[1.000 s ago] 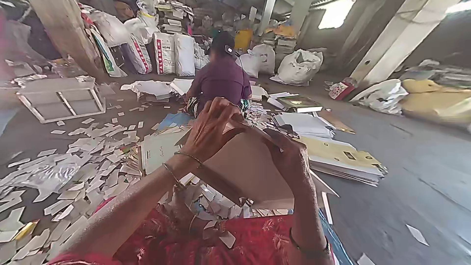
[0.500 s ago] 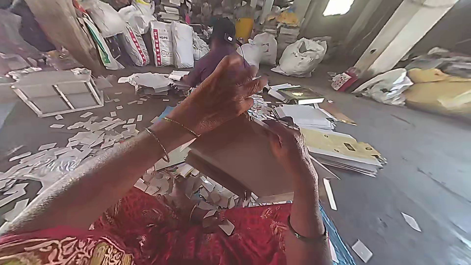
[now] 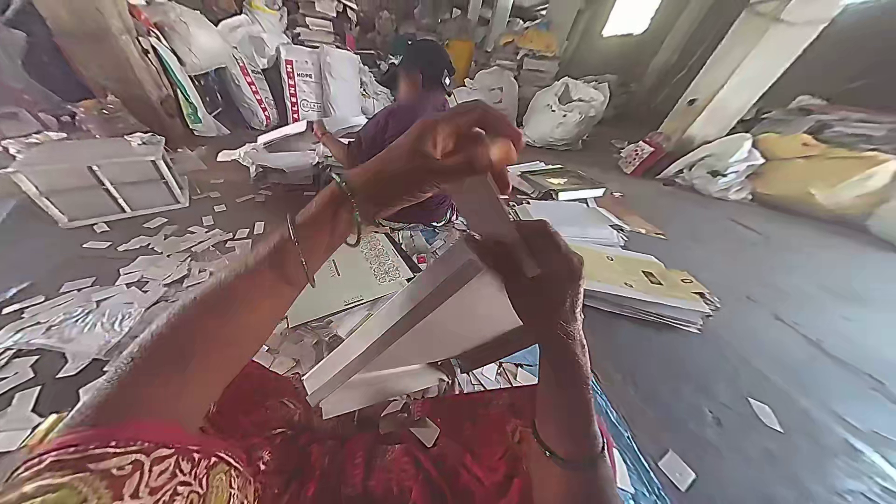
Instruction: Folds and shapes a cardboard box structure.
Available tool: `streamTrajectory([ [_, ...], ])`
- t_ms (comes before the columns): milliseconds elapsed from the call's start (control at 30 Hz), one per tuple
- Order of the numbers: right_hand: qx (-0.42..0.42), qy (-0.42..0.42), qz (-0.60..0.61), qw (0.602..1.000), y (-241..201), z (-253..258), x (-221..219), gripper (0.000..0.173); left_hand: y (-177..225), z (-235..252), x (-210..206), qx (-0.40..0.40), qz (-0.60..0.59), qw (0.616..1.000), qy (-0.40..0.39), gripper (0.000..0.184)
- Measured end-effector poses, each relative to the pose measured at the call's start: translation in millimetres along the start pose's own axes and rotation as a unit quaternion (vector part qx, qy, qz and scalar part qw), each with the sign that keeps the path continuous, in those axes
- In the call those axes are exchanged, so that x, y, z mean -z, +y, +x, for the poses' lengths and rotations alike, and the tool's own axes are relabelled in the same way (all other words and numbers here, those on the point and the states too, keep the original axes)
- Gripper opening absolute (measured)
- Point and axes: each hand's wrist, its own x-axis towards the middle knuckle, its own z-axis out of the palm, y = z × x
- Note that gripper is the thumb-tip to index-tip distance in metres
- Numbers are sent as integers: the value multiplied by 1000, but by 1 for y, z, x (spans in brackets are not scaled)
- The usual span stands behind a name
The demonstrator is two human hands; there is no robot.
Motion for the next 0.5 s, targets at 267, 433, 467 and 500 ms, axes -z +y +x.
streamTrajectory([
  [267, -39, 144, 75, 986, 12, 3, 8, 14, -1, -27, -71, 188, -78, 979, -29, 55],
  [433, -90, 99, 208, 969, 16, 2, 12, 15, -2, -21, -84, 171, 35, 984, -41, 52],
  [467, -95, 73, 231, 966, 16, 3, 18, 18, -2, -21, -85, 140, 97, 984, -41, 52],
  [500, -98, 47, 231, 967, 16, 4, 24, 19, 1, -23, -85, 121, 153, 980, -34, 53],
])
